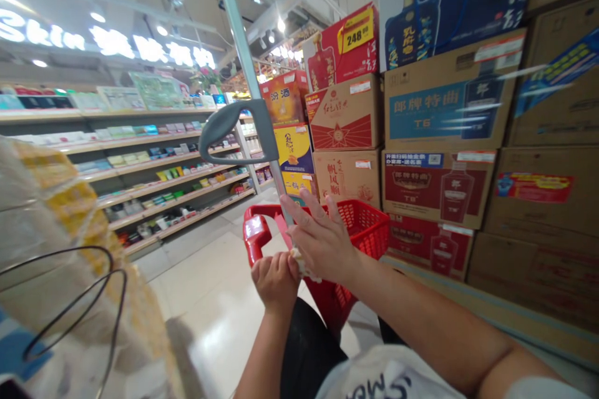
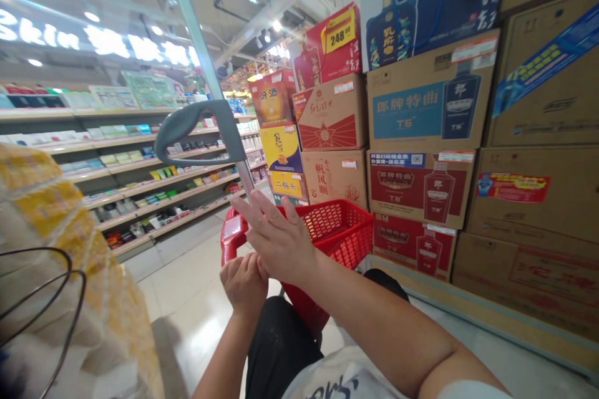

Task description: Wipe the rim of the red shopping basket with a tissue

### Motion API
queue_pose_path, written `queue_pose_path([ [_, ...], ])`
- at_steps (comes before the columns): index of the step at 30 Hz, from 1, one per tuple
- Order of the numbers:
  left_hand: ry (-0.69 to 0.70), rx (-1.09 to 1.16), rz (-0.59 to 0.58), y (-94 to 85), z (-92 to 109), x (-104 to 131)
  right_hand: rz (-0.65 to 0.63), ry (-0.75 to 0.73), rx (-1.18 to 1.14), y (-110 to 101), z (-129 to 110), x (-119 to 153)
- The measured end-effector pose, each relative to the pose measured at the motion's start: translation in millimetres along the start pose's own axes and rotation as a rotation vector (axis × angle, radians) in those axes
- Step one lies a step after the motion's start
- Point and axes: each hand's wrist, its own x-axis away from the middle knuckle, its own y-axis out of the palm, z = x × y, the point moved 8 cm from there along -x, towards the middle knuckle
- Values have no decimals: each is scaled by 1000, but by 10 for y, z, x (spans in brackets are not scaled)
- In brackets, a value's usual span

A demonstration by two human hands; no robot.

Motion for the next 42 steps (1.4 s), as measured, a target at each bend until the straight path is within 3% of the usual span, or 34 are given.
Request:
queue_pose_path([
  [8,-19,27,-16,34,-36,32,-37,-64,95,87,-48,41],
  [18,-34,16,-42,71,-71,14,-54,109,138,349,520,-43],
  [32,-87,-48,-57,205,-316,-38,-95,81,91,395,432,-46],
  [35,-103,-84,-83,208,-315,-72,-195,41,-47,576,313,68],
  [39,-138,-112,-118,225,-352,-110,-383,13,-259,971,120,368],
  [42,-169,-83,-156,251,-367,-119,-375,54,-416,1170,68,545],
])
